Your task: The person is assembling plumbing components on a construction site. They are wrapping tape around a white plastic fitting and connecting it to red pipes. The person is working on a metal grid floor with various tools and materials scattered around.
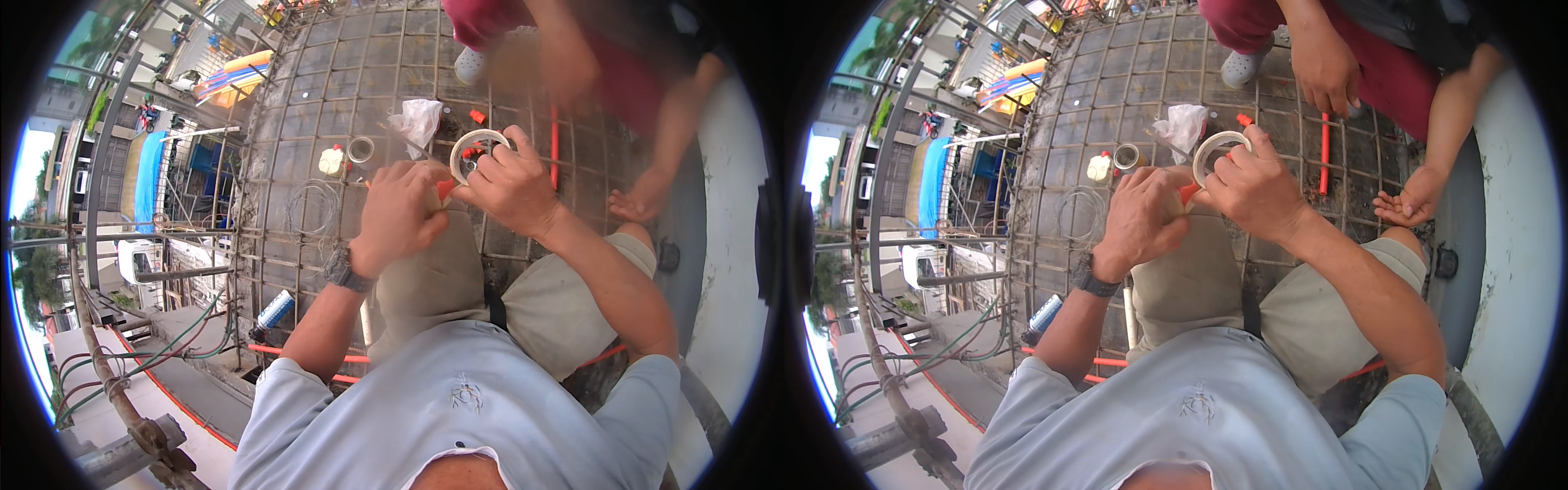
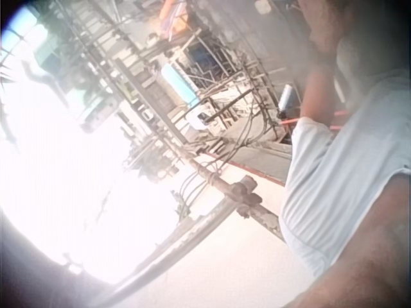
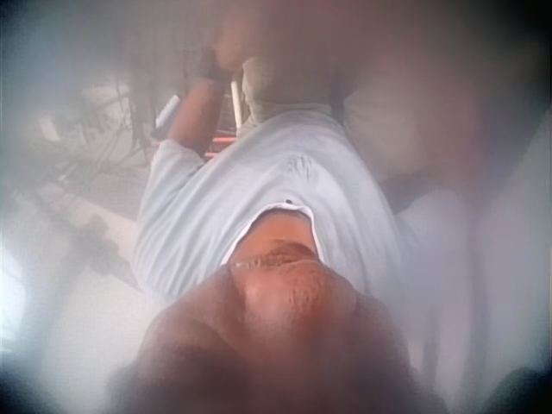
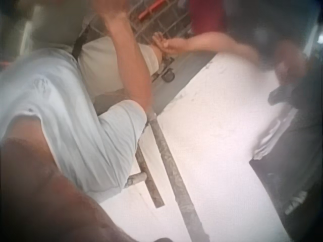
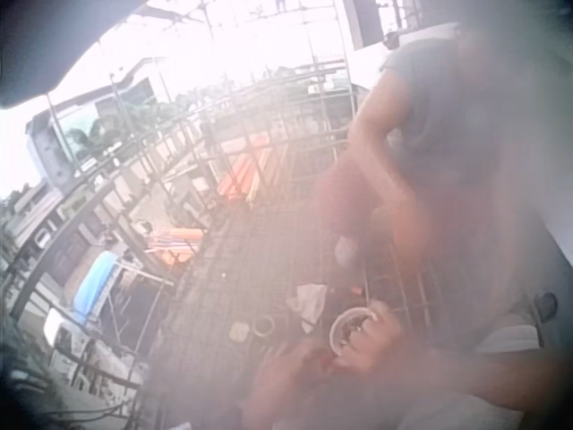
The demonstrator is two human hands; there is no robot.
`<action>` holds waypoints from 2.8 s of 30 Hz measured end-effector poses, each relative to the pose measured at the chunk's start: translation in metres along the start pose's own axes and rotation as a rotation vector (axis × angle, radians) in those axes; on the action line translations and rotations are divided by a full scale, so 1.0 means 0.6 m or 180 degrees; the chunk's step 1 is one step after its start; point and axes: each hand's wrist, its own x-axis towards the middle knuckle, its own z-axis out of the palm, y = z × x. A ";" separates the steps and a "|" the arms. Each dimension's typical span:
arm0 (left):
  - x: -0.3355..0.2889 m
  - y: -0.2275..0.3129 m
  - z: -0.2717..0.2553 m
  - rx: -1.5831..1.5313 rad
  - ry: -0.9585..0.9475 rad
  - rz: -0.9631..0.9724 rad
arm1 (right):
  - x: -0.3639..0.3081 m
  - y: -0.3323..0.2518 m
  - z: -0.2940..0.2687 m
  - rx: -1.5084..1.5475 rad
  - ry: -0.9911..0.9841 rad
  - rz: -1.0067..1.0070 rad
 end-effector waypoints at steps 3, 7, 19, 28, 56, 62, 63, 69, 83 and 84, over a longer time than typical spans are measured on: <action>-0.004 -0.001 0.002 0.0021 0.0078 0.0067 | -0.007 0.005 0.003 0.0007 0.0111 -0.0007; -0.007 -0.002 0.009 -0.0018 0.0110 0.0092 | -0.005 0.009 0.012 -0.0039 0.0119 -0.0045; -0.008 0.000 0.004 -0.0230 -0.0087 -0.0471 | 0.001 0.014 -0.010 0.0022 0.0084 -0.0077; -0.024 0.035 0.017 0.0468 0.0118 -0.0774 | -0.009 0.030 -0.005 0.0084 -0.0016 -0.0066; -0.018 -0.006 -0.013 -0.0329 -0.0183 0.0057 | 0.025 0.031 0.017 0.0899 -0.0654 -0.0186; -0.015 -0.025 -0.011 -0.0427 -0.0376 0.0302 | 0.037 0.041 0.020 0.0973 -0.0724 -0.0344; -0.015 -0.028 -0.010 -0.0424 -0.0345 0.0336 | 0.039 0.041 0.017 0.0943 -0.0737 -0.0361; -0.018 -0.028 -0.002 -0.0387 -0.0220 0.0332 | 0.046 0.030 -0.004 0.0521 -0.0355 -0.0598; -0.013 -0.026 -0.003 -0.0357 -0.0240 0.0512 | 0.042 0.034 0.017 0.0596 -0.0436 -0.0416; -0.013 -0.026 -0.003 -0.0344 -0.0260 0.0484 | 0.041 0.033 0.010 0.0538 -0.0379 -0.0480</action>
